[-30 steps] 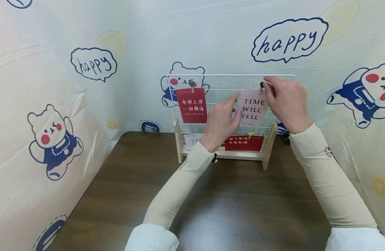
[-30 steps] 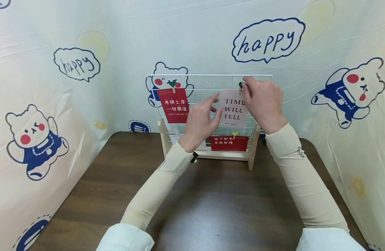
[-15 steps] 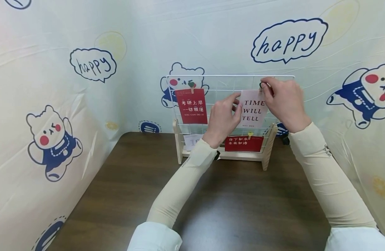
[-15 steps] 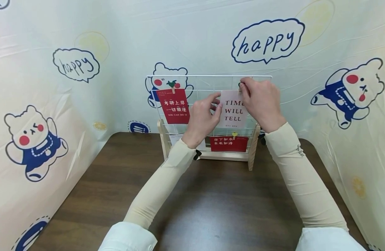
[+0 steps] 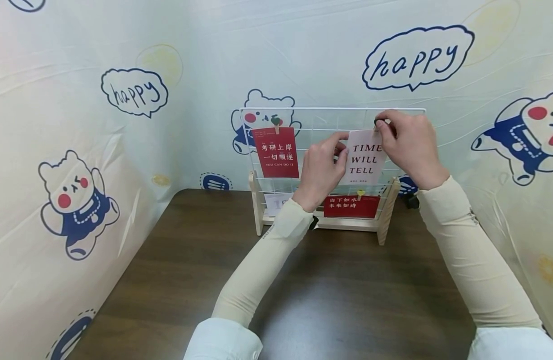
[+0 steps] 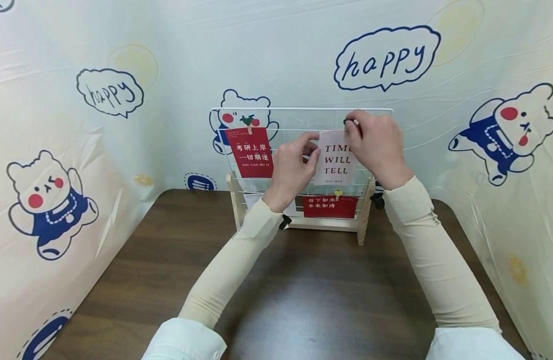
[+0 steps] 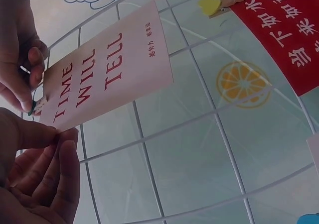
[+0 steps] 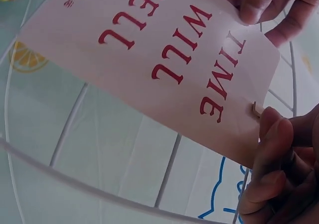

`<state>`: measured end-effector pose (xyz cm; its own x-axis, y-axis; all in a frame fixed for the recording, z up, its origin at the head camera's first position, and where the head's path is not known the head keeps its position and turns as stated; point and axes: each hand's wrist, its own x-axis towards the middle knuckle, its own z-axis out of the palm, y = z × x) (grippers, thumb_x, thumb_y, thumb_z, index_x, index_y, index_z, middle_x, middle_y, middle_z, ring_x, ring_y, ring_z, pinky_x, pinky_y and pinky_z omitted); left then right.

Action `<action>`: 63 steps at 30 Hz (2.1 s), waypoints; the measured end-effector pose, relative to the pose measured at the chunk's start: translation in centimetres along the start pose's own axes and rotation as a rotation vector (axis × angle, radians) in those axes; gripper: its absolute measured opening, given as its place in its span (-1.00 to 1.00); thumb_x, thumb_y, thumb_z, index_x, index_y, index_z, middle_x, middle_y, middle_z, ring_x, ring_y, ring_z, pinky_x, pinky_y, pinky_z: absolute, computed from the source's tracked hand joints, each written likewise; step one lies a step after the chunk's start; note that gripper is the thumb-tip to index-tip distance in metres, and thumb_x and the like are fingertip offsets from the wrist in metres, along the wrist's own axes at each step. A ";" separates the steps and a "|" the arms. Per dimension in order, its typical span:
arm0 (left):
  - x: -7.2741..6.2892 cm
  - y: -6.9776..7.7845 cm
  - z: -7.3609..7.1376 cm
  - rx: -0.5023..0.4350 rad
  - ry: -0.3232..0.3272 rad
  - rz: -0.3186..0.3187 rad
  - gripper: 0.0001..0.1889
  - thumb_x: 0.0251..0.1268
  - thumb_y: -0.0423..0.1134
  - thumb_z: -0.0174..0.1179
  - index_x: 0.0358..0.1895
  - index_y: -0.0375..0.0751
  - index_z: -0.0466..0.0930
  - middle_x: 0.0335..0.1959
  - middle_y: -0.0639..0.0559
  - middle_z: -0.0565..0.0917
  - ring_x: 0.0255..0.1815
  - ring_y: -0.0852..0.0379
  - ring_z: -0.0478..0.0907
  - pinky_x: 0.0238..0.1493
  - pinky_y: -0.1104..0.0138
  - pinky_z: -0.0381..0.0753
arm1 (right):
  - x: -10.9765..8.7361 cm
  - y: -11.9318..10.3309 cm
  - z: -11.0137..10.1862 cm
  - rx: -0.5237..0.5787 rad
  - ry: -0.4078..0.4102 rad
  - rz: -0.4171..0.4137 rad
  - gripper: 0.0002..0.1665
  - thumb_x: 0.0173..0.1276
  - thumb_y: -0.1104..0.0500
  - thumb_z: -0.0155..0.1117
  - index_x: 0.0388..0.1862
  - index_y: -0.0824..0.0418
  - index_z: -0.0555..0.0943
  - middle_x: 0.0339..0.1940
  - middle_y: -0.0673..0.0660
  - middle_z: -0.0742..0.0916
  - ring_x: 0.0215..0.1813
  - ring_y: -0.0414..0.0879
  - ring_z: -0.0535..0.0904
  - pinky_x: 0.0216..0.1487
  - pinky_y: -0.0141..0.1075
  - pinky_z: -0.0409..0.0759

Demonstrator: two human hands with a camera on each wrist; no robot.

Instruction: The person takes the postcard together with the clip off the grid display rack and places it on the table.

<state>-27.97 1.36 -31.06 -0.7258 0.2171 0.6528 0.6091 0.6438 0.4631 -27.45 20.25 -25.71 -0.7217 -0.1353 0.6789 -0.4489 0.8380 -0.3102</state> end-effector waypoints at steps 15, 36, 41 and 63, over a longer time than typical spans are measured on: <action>0.1 0.2 -0.2 -0.014 -0.024 -0.030 -0.66 0.53 -0.20 0.23 0.28 -0.09 0.61 0.01 0.01 0.85 -0.05 0.18 0.83 -0.03 0.52 0.74 | 0.2 0.0 -0.3 0.121 0.033 -0.027 -0.75 0.54 0.23 0.26 -0.02 0.30 0.82 -0.44 0.31 0.82 -0.57 -0.36 0.46 -0.50 -0.76 0.32; -0.6 -0.5 -1.9 -0.026 0.005 -0.030 -0.67 0.50 -0.23 0.26 0.26 -0.10 0.63 0.02 -0.03 0.85 -0.06 0.14 0.84 0.01 0.47 0.76 | 0.0 -2.5 -1.2 0.161 0.076 -0.026 -0.67 0.60 0.14 0.18 0.04 0.30 0.78 -0.42 0.30 0.81 -0.54 -0.69 0.33 -0.41 -0.75 0.37; -1.2 -0.7 -2.5 -0.035 0.007 -0.044 -0.67 0.49 -0.22 0.28 0.24 -0.10 0.65 0.02 -0.02 0.85 -0.05 0.13 0.84 0.01 0.46 0.75 | -0.8 -2.7 -1.1 0.201 0.069 -0.026 -0.70 0.59 0.15 0.19 0.01 0.30 0.78 -0.46 0.28 0.78 -0.54 -0.60 0.38 -0.43 -0.71 0.40; -5.1 -3.0 -4.6 -0.046 0.006 -0.142 -0.63 0.42 -0.19 0.35 0.24 -0.08 0.67 0.01 -0.03 0.84 -0.07 0.10 0.83 -0.03 0.35 0.80 | -4.8 -0.4 0.8 0.284 -0.013 0.034 -0.76 0.55 0.24 0.25 -0.03 0.37 0.76 -0.44 0.32 0.78 -0.60 -0.58 0.43 -0.39 -0.76 0.46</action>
<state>-24.59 -5.05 -33.05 -0.8037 0.1222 0.5823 0.5150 0.6331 0.5779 -24.28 20.17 -29.37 -0.7448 -0.1184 0.6567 -0.5527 0.6608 -0.5078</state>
